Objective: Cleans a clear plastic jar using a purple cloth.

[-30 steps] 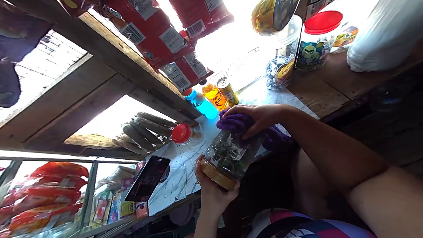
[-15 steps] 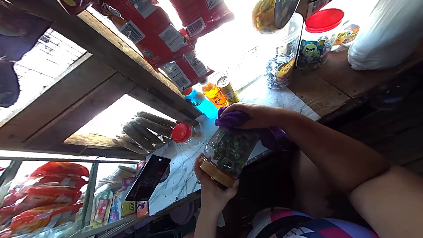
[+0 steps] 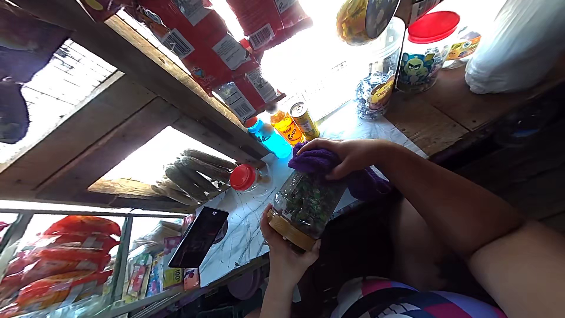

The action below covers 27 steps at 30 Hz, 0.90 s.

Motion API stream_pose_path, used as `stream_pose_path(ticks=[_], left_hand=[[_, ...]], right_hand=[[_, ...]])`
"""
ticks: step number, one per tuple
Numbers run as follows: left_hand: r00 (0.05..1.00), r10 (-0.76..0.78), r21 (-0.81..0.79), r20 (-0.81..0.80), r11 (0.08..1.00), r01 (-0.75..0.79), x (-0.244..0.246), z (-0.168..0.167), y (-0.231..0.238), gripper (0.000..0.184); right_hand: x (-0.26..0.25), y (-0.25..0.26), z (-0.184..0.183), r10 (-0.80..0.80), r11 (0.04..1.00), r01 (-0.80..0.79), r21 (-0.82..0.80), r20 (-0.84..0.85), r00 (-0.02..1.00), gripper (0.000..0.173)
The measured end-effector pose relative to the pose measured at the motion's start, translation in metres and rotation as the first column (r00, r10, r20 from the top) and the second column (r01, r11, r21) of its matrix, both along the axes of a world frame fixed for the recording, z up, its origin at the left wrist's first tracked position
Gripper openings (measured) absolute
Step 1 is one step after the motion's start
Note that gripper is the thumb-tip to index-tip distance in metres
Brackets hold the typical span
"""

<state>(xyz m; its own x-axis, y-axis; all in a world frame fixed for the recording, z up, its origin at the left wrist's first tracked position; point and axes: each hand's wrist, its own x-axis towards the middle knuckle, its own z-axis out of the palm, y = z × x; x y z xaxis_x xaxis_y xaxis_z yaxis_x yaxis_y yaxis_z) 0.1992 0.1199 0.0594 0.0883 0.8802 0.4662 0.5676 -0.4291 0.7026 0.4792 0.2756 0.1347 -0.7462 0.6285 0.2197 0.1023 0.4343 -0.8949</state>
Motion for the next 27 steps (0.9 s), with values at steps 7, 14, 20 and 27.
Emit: stream_pose_path(ticks=[7, 14, 20, 27], left_hand=[[1.000, 0.006, 0.022, -0.024, 1.000, -0.005, 0.000, -0.002, 0.000, 0.136], [0.999, 0.018, 0.015, -0.034, 1.000, -0.018, 0.000, -0.001, -0.001, 0.135], [0.999, 0.026, -0.014, -0.018, 1.000, -0.026, 0.001, 0.000, -0.001, 0.138], [0.998, 0.029, 0.020, -0.051, 0.999, -0.028, 0.002, 0.001, -0.003, 0.138]], right_hand=[[-0.009, -0.001, -0.001, -0.084, 0.994, 0.086, 0.065, -0.040, 0.996, 0.058], [-0.018, -0.002, 0.000, -0.196, 0.980, 0.197, 0.022, -0.048, 0.979, 0.047], [-0.008, 0.000, 0.000, -0.063, 0.995, 0.060, -0.079, -0.036, 0.997, 0.067], [-0.007, -0.010, 0.001, -0.053, 0.995, 0.048, 0.086, 0.056, 0.997, 0.089]])
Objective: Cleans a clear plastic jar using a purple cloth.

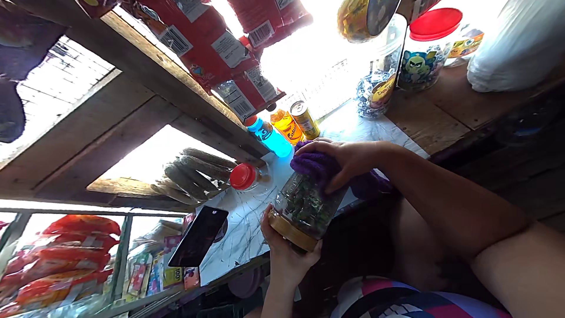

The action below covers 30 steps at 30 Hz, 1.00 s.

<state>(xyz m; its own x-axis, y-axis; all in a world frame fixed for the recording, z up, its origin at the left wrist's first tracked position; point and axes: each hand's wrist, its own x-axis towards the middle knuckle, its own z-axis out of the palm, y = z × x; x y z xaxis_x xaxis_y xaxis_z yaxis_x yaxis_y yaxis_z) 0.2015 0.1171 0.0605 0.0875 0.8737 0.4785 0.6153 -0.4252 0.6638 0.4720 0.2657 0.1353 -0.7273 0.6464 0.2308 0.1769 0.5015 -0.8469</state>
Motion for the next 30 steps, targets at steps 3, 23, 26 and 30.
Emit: stream_pose_path(ticks=[3, 23, 26, 30], left_hand=[[1.000, 0.012, 0.014, -0.017, 1.000, -0.012, 0.002, 0.000, -0.001, 0.136], [0.999, 0.002, 0.038, -0.054, 0.999, 0.000, 0.001, 0.000, 0.000, 0.134], [0.999, -0.001, 0.037, -0.044, 0.999, 0.003, 0.001, -0.001, 0.000, 0.135], [0.999, 0.000, 0.038, -0.037, 0.999, 0.001, 0.000, -0.003, 0.000, 0.136]], right_hand=[[-0.008, -0.013, 0.002, -0.099, 0.991, 0.099, 0.090, 0.001, 0.995, 0.085], [-0.011, -0.008, 0.003, -0.143, 0.984, 0.141, 0.106, 0.008, 0.990, 0.058], [-0.003, -0.007, 0.005, -0.051, 0.996, 0.049, 0.069, 0.023, 0.998, 0.077], [-0.001, -0.010, 0.004, -0.032, 0.997, 0.031, 0.076, 0.008, 0.999, 0.083]])
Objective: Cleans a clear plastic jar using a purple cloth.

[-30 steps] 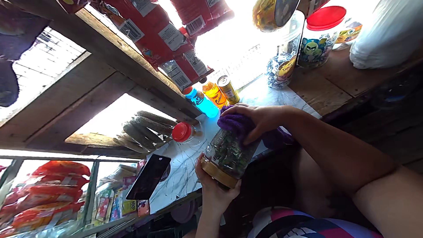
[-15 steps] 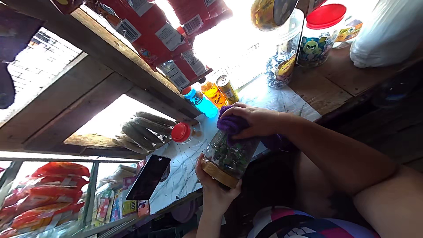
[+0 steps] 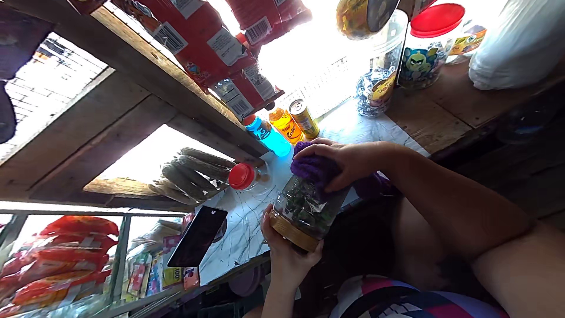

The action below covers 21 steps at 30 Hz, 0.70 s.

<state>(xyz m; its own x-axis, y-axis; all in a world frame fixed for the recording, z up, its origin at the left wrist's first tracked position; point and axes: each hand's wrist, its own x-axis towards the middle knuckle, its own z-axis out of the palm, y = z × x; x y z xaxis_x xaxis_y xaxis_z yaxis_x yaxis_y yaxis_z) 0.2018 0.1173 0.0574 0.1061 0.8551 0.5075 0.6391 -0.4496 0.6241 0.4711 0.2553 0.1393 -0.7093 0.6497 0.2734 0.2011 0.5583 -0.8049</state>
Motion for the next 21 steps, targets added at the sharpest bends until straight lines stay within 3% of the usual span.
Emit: stream_pose_path(ticks=[3, 13, 17, 21], left_hand=[[1.000, 0.004, 0.007, -0.008, 1.000, -0.004, 0.001, -0.001, -0.001, 0.136], [0.999, 0.002, 0.028, -0.034, 1.000, -0.001, 0.001, 0.000, -0.001, 0.133], [0.999, -0.002, 0.023, -0.032, 1.000, 0.003, 0.000, 0.001, 0.000, 0.133], [0.999, 0.001, 0.020, -0.032, 1.000, -0.001, -0.001, 0.000, 0.000, 0.135]], right_hand=[[0.002, 0.001, 0.001, 0.017, 1.000, -0.017, -0.014, 0.002, 1.000, 0.082], [-0.012, -0.002, 0.002, -0.161, 0.986, 0.161, -0.039, -0.003, 0.987, 0.057], [-0.019, -0.002, -0.004, -0.241, 0.970, 0.241, 0.018, -0.022, 0.970, 0.049], [-0.019, -0.004, -0.004, -0.207, 0.968, 0.204, 0.149, 0.002, 0.978, 0.050]])
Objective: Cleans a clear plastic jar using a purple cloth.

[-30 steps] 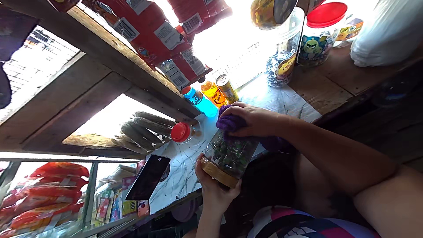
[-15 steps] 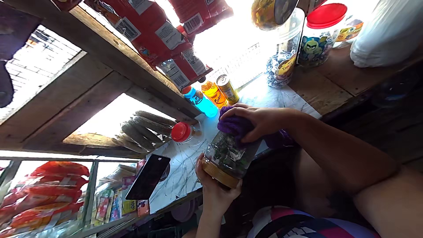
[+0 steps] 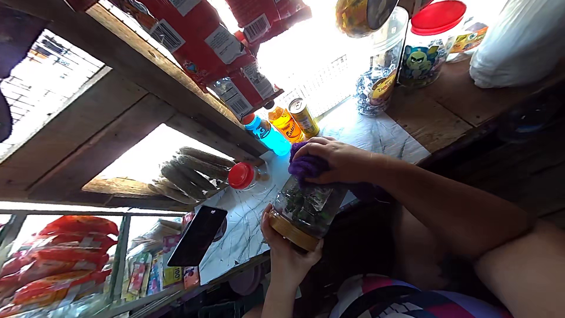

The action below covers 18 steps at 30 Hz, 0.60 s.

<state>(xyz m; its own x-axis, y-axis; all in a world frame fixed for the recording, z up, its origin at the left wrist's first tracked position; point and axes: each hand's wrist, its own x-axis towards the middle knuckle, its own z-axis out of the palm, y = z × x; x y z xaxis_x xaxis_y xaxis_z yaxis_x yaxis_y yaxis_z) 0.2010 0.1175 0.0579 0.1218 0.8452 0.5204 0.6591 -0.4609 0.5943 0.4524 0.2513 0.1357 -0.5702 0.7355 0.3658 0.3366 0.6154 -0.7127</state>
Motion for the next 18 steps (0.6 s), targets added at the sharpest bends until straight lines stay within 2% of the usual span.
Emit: stream_pose_path(ticks=[4, 7, 11, 18], left_hand=[[1.000, -0.009, -0.001, -0.005, 1.000, 0.009, -0.001, -0.001, 0.000, 0.134], [1.000, -0.007, -0.002, -0.020, 1.000, 0.007, -0.001, 0.000, -0.001, 0.134], [0.999, 0.009, 0.001, -0.033, 1.000, -0.009, 0.000, 0.000, -0.001, 0.135], [1.000, 0.006, 0.011, -0.030, 1.000, -0.006, -0.002, -0.004, -0.002, 0.135]], right_hand=[[0.002, -0.012, 0.005, 0.041, 0.994, -0.052, 0.093, 0.112, 0.993, 0.065], [0.003, -0.019, 0.012, 0.076, 0.996, -0.083, 0.030, 0.189, 0.979, 0.075], [0.002, -0.020, 0.016, 0.073, 0.997, -0.075, 0.002, 0.223, 0.972, 0.074], [-0.010, -0.027, 0.017, -0.034, 0.999, 0.032, 0.015, 0.209, 0.977, 0.062]])
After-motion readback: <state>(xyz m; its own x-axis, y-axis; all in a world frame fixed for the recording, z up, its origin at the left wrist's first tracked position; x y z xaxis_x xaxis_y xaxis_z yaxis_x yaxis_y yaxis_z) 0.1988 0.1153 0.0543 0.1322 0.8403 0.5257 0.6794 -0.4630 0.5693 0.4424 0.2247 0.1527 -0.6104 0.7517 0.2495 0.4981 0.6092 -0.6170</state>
